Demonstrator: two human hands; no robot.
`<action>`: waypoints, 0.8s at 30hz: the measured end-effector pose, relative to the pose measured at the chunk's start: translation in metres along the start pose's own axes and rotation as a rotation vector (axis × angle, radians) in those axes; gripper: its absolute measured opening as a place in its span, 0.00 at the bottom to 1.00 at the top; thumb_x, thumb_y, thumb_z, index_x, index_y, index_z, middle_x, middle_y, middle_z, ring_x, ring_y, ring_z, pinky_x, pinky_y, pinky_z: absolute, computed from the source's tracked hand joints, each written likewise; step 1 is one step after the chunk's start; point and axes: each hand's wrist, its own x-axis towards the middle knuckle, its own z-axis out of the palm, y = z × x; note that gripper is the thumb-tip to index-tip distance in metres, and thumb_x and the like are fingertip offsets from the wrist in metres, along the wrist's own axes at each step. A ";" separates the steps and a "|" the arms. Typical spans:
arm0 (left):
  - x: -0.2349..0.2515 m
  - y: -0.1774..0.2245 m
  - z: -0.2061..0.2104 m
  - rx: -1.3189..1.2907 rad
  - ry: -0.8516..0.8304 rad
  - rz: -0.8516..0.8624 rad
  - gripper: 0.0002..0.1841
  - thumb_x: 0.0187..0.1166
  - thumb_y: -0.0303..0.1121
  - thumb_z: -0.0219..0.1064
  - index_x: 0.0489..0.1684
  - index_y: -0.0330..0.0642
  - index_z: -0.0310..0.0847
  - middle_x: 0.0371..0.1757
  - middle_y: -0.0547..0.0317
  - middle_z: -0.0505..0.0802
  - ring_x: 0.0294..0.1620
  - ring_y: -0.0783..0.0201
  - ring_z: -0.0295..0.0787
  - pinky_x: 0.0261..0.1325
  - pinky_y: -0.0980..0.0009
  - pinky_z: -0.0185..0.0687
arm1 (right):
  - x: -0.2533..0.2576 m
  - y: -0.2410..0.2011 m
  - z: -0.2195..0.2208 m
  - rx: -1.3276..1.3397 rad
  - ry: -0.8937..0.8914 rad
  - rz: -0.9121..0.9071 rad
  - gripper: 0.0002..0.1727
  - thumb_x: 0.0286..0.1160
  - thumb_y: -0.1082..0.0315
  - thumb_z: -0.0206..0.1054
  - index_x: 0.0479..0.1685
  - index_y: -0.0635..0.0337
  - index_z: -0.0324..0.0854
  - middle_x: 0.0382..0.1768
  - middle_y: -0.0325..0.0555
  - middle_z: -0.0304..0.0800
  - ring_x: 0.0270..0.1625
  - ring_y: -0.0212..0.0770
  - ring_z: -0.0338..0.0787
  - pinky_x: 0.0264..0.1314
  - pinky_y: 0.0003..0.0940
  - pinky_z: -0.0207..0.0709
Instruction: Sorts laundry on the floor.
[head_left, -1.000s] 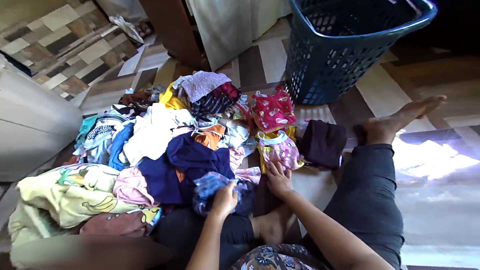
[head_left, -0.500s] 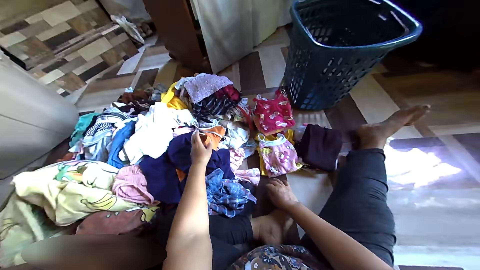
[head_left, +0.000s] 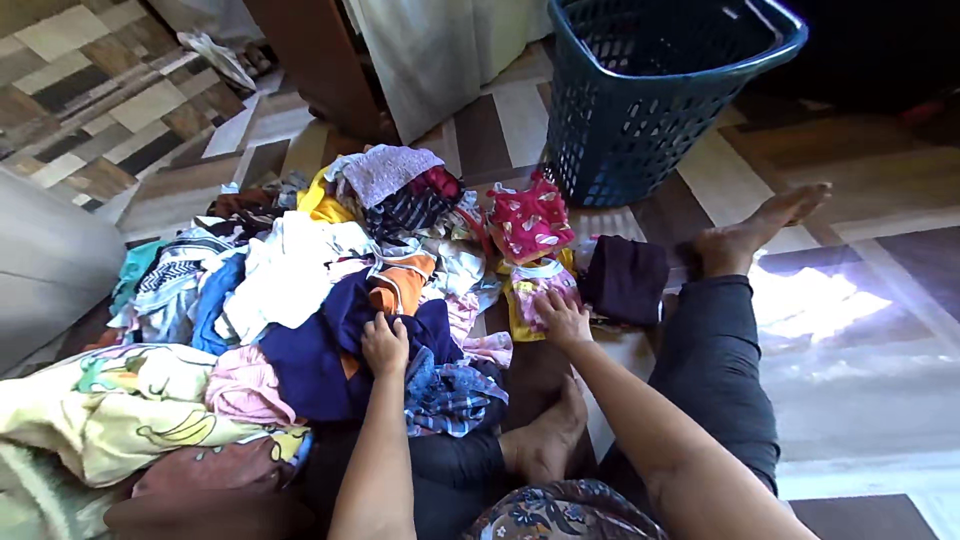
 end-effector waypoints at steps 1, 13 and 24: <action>-0.003 -0.002 0.005 0.017 0.037 0.013 0.26 0.90 0.39 0.54 0.80 0.31 0.71 0.75 0.26 0.79 0.77 0.30 0.75 0.77 0.41 0.68 | 0.003 -0.001 -0.006 0.055 0.026 0.025 0.33 0.79 0.68 0.67 0.87 0.46 0.69 0.90 0.57 0.60 0.87 0.72 0.62 0.75 0.80 0.59; -0.003 -0.018 0.033 -0.091 0.241 0.088 0.24 0.86 0.33 0.51 0.77 0.29 0.74 0.72 0.25 0.82 0.74 0.27 0.76 0.74 0.36 0.66 | 0.007 0.022 -0.024 0.421 0.061 0.147 0.30 0.92 0.60 0.56 0.90 0.56 0.61 0.74 0.70 0.79 0.79 0.70 0.75 0.81 0.71 0.60; -0.002 -0.020 0.035 -0.092 0.288 0.123 0.24 0.85 0.32 0.50 0.75 0.27 0.75 0.69 0.24 0.83 0.72 0.26 0.78 0.73 0.36 0.67 | -0.018 0.005 -0.042 0.251 -0.200 0.060 0.29 0.91 0.59 0.57 0.88 0.59 0.65 0.76 0.70 0.77 0.81 0.68 0.74 0.84 0.66 0.60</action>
